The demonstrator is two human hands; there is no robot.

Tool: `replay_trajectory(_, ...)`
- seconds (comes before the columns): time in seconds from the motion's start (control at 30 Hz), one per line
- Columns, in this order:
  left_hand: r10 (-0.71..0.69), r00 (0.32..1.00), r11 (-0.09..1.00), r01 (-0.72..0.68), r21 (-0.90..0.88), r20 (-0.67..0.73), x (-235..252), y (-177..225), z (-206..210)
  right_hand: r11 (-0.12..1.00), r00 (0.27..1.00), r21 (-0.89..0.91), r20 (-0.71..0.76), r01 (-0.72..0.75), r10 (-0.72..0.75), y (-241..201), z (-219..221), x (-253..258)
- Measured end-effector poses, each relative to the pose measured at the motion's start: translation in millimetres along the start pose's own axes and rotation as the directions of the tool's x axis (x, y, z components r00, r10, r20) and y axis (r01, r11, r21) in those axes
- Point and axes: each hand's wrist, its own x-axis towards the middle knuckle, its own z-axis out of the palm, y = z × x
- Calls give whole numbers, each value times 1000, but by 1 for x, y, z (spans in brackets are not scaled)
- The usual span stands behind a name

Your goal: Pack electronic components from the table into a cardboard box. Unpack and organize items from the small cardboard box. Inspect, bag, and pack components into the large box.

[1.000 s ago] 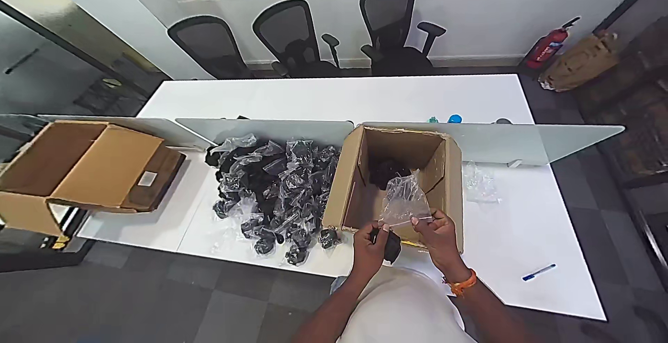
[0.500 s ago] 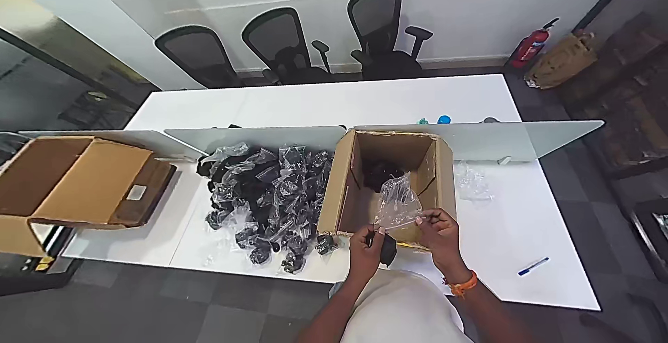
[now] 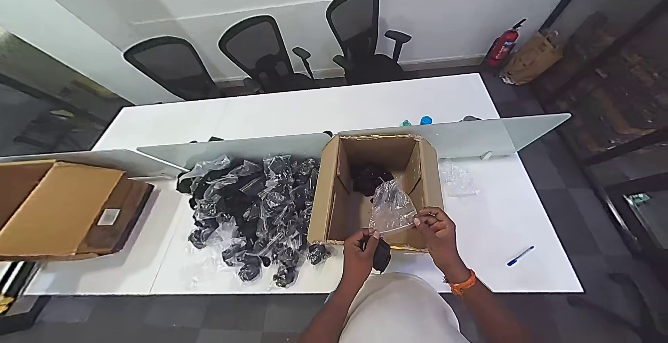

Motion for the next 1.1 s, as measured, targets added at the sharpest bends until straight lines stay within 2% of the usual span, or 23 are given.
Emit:
replay_trajectory(0.07,-87,995,994,89,-61,41,1,0,1,1000,997,2,-75,14,-14,0,-13,9)
replay_trajectory(0.13,-174,980,972,187,-145,102,2,-2,-1,999,974,42,-227,25,-14,3,-35,27)
replay_trajectory(0.2,-258,953,935,287,-209,158,3,-2,-4,997,905,73,-425,19,14,8,-60,49)
replay_trajectory(0.27,-327,922,890,374,-259,207,3,0,-5,998,832,69,-553,3,35,20,-88,71)
replay_trajectory(0.4,-376,886,833,451,-321,271,2,-2,-5,999,757,-39,-652,10,-33,52,-128,102)
replay_trajectory(0.5,-388,881,826,463,-322,271,1,-3,-6,994,750,-109,-658,0,-72,70,-141,123)
replay_trajectory(0.57,-400,877,820,473,-324,268,2,-4,-6,971,804,-165,-593,-175,44,80,-151,133)
replay_trajectory(0.63,-397,880,816,469,-339,261,2,-6,-7,874,841,-272,-487,-403,237,91,-162,140)
replay_trajectory(0.7,-407,881,805,470,-362,240,3,-7,-7,799,868,-412,-424,-439,258,95,-163,141)
replay_trajectory(0.8,-454,870,760,490,-428,191,5,-8,-7,816,905,-506,-423,-280,48,64,-136,128)
replay_trajectory(0.87,-477,865,737,490,-466,155,6,-7,-6,872,916,-484,-378,-75,-132,39,-110,114)
replay_trajectory(0.9,-491,861,733,491,-472,134,7,-5,-5,883,928,-467,-308,45,-210,27,-95,104)
replay_trajectory(0.97,-507,856,728,489,-480,101,10,-1,-7,883,960,-416,-70,219,-271,5,-63,78)
replay_trajectory(1.03,-513,853,718,487,-497,94,15,0,-5,864,953,-408,195,294,-232,-11,-36,47)
replay_trajectory(1.1,-520,850,706,486,-514,89,18,2,-3,822,895,-445,414,356,-164,-11,-8,19)
